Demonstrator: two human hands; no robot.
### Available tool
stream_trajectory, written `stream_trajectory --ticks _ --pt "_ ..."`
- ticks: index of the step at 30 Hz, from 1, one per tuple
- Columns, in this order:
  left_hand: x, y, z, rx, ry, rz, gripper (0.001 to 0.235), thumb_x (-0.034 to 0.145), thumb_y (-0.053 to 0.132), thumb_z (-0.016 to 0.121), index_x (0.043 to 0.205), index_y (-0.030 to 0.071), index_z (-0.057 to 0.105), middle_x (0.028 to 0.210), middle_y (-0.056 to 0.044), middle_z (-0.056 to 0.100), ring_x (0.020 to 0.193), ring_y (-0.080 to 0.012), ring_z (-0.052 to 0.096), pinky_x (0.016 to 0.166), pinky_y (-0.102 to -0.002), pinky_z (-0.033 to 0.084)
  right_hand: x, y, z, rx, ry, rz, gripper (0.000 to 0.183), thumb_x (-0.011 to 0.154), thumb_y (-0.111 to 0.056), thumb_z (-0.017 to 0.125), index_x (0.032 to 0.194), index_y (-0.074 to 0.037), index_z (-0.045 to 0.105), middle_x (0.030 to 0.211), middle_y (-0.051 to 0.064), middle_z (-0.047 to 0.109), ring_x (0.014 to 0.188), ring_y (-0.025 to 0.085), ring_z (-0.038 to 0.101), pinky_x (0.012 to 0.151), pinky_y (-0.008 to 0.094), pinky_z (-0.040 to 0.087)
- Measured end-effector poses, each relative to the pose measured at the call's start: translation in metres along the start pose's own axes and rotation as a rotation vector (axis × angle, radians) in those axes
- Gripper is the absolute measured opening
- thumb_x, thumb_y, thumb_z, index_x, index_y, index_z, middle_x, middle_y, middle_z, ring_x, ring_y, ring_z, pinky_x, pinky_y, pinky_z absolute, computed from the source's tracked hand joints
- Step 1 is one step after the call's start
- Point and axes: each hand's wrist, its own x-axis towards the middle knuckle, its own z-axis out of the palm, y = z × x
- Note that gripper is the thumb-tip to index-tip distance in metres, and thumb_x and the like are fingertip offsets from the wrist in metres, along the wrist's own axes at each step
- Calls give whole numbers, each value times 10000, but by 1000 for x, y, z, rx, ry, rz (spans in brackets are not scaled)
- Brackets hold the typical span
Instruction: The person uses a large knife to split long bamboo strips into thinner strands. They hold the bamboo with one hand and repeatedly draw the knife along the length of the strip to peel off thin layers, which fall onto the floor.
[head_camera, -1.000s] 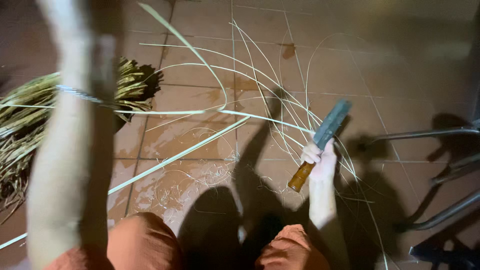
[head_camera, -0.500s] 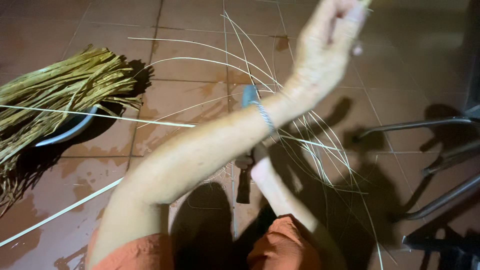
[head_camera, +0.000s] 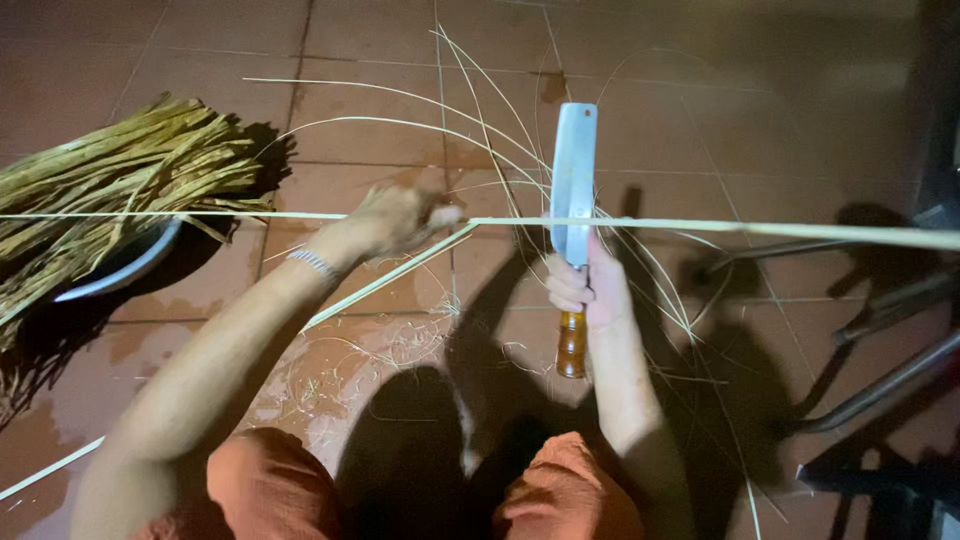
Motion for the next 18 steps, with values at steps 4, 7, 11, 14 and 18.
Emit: stream_trajectory --ticks 4,7,11,14,18 --pt "-31 -9 5 -67 -27 -14 371 1036 488 504 1207 243 725 941 -130 745 862 -383 716 789 -501 570 -8 -19 10 -4 -10 -22 587 1132 -491 343 1509 -65 490 618 -34 371 437 50 288 391 227 282" --pt "-41 12 2 113 226 53 265 1045 433 566 1124 241 730 798 -160 725 740 -402 695 679 -524 554 -10 -35 16 -27 -23 -66 634 1164 -518 314 1547 -34 459 629 -33 378 451 57 301 403 239 296" --pt "-64 52 -9 88 245 57 186 1032 245 549 1153 150 652 655 -179 682 596 -406 661 553 -533 512 -6 -57 28 39 -229 -76 637 1152 -520 273 1561 -59 433 632 13 375 450 81 303 414 260 300" --pt "-76 64 -19 -2 244 42 145 1012 215 559 1100 140 646 652 -182 681 583 -401 662 538 -517 513 -4 -57 39 76 -270 -75 689 1139 -536 247 1579 -30 404 607 19 372 438 91 294 408 264 295" --pt "-89 41 -19 -250 185 -50 175 1021 268 601 1045 111 675 722 -190 699 617 -372 676 586 -469 520 -3 -29 49 5 -186 -31 792 1123 -599 252 1579 37 377 579 -7 355 425 80 287 395 260 285"
